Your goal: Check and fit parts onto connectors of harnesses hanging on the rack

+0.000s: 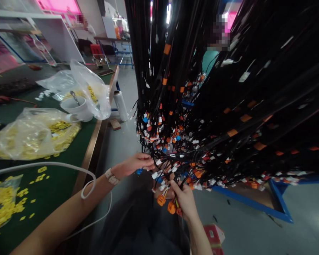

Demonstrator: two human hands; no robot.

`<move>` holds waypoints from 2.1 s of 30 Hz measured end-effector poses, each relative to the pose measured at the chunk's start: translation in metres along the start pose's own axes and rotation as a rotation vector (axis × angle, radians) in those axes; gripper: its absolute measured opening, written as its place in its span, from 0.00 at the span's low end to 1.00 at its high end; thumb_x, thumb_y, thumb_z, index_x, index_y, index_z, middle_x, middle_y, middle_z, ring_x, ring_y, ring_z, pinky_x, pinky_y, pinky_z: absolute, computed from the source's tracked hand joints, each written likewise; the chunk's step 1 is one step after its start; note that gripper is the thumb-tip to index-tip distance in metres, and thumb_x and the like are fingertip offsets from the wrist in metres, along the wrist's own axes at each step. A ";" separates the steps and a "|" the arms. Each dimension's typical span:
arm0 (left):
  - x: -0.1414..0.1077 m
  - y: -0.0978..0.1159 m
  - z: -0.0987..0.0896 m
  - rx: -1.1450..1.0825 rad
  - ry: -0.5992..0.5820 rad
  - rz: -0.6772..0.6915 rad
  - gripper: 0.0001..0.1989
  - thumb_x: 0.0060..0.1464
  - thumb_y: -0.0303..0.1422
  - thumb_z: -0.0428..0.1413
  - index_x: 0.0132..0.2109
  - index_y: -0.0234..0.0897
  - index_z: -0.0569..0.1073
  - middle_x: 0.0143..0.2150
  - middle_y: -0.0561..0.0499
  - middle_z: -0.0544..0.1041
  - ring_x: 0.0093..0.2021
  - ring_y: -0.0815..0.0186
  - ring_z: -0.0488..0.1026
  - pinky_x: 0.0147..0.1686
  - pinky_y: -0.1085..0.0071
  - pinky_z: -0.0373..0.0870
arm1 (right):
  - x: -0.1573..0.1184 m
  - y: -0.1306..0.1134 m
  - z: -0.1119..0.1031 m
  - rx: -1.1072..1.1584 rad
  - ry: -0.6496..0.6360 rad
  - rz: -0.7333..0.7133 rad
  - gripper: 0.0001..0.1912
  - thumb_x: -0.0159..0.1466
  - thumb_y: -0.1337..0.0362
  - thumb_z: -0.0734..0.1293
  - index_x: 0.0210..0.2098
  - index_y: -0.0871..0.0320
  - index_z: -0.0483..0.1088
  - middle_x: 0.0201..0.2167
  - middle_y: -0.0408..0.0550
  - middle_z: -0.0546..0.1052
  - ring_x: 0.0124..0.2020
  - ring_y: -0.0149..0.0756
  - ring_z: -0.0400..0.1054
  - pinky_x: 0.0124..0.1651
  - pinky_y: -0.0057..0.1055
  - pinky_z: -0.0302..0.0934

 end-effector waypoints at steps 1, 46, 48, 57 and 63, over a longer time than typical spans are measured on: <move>0.000 -0.002 0.000 -0.062 -0.035 -0.021 0.21 0.42 0.46 0.62 0.28 0.30 0.70 0.28 0.49 0.73 0.29 0.71 0.70 0.33 0.73 0.67 | 0.000 -0.002 -0.001 -0.044 0.010 -0.049 0.19 0.51 0.48 0.70 0.30 0.59 0.73 0.25 0.47 0.76 0.27 0.37 0.69 0.29 0.29 0.61; -0.015 -0.051 0.063 -0.103 -0.488 -0.378 0.30 0.49 0.57 0.49 0.37 0.32 0.74 0.31 0.43 0.76 0.31 0.62 0.75 0.30 0.66 0.72 | 0.011 0.005 0.029 0.858 -0.083 0.307 0.03 0.56 0.69 0.68 0.30 0.57 0.71 0.38 0.49 0.78 0.48 0.37 0.70 0.49 0.35 0.66; -0.015 -0.048 0.064 -0.149 -0.511 -0.375 0.30 0.49 0.57 0.50 0.38 0.31 0.74 0.30 0.42 0.77 0.31 0.61 0.75 0.30 0.65 0.72 | 0.012 0.005 0.029 0.828 -0.073 0.296 0.02 0.55 0.68 0.68 0.30 0.57 0.71 0.37 0.49 0.78 0.48 0.39 0.70 0.48 0.37 0.67; -0.015 -0.044 0.063 -0.165 -0.531 -0.350 0.30 0.51 0.56 0.48 0.38 0.30 0.74 0.31 0.41 0.77 0.31 0.61 0.76 0.29 0.66 0.72 | 0.003 -0.002 0.036 0.938 0.043 0.406 0.05 0.55 0.73 0.68 0.29 0.58 0.69 0.31 0.46 0.78 0.37 0.33 0.73 0.43 0.31 0.68; -0.014 -0.043 0.057 0.041 -0.415 -0.256 0.28 0.47 0.56 0.53 0.32 0.31 0.74 0.30 0.47 0.76 0.27 0.69 0.72 0.30 0.72 0.69 | -0.015 -0.007 0.042 0.809 -0.083 0.278 0.08 0.54 0.66 0.71 0.31 0.59 0.69 0.19 0.37 0.67 0.18 0.24 0.62 0.23 0.21 0.61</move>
Point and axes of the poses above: each hand's wrist, its own x-axis towards the middle knuckle, its own z-axis out of the palm, y = z × x, the point moved 5 cm from there along x, towards the middle knuckle
